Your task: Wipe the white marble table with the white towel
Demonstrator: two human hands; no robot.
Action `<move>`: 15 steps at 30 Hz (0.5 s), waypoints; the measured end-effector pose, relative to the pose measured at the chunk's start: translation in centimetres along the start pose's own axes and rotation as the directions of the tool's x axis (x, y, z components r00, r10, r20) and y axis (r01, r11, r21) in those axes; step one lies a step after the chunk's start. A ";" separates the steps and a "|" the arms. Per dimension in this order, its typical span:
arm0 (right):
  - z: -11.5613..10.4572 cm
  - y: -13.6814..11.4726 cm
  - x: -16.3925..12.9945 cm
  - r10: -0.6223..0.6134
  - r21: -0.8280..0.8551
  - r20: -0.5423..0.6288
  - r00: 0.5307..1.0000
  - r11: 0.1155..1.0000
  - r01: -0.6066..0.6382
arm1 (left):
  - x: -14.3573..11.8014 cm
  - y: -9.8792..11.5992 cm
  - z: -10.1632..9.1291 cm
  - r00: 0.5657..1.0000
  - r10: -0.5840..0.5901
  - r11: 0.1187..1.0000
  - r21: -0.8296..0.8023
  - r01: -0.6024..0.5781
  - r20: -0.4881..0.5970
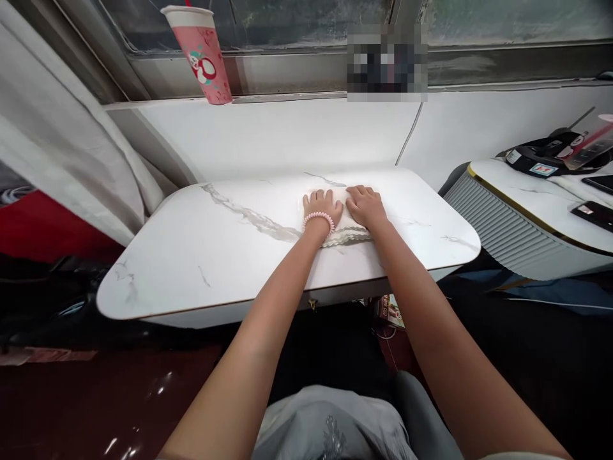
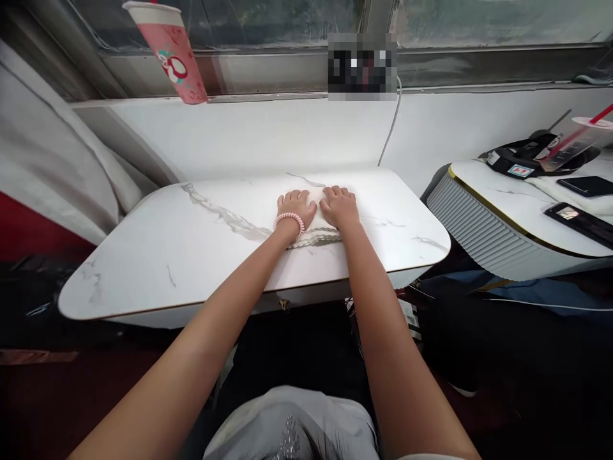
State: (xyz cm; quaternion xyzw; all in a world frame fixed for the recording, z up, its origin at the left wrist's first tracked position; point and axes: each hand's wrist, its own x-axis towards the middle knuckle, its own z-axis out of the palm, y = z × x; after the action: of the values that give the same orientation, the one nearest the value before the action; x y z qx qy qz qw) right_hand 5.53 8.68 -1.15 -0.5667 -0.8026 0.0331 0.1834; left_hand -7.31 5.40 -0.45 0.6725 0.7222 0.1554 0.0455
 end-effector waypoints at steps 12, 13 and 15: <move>3.4 1.6 11.4 -0.009 0.060 -0.033 0.999 0.998 0.011 | 10.7 -2.4 1.1 0.999 -0.027 1.000 0.006 0.027 -0.028; 3.7 1.8 12.2 -0.020 0.063 -0.036 0.999 0.998 0.022 | 11.4 -2.5 1.2 0.999 -0.031 1.000 0.007 0.031 -0.035; 4.1 2.3 13.7 -0.056 0.064 -0.048 0.997 0.996 0.059 | 12.5 -2.7 1.3 0.998 -0.041 0.999 0.013 0.042 -0.051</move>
State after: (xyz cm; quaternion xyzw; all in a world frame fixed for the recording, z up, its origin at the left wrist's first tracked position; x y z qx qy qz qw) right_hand 2.19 22.75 -2.07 -0.5378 -0.8126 0.0410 0.2210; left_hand -10.68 17.82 -0.67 0.6535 0.7380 0.1663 0.0256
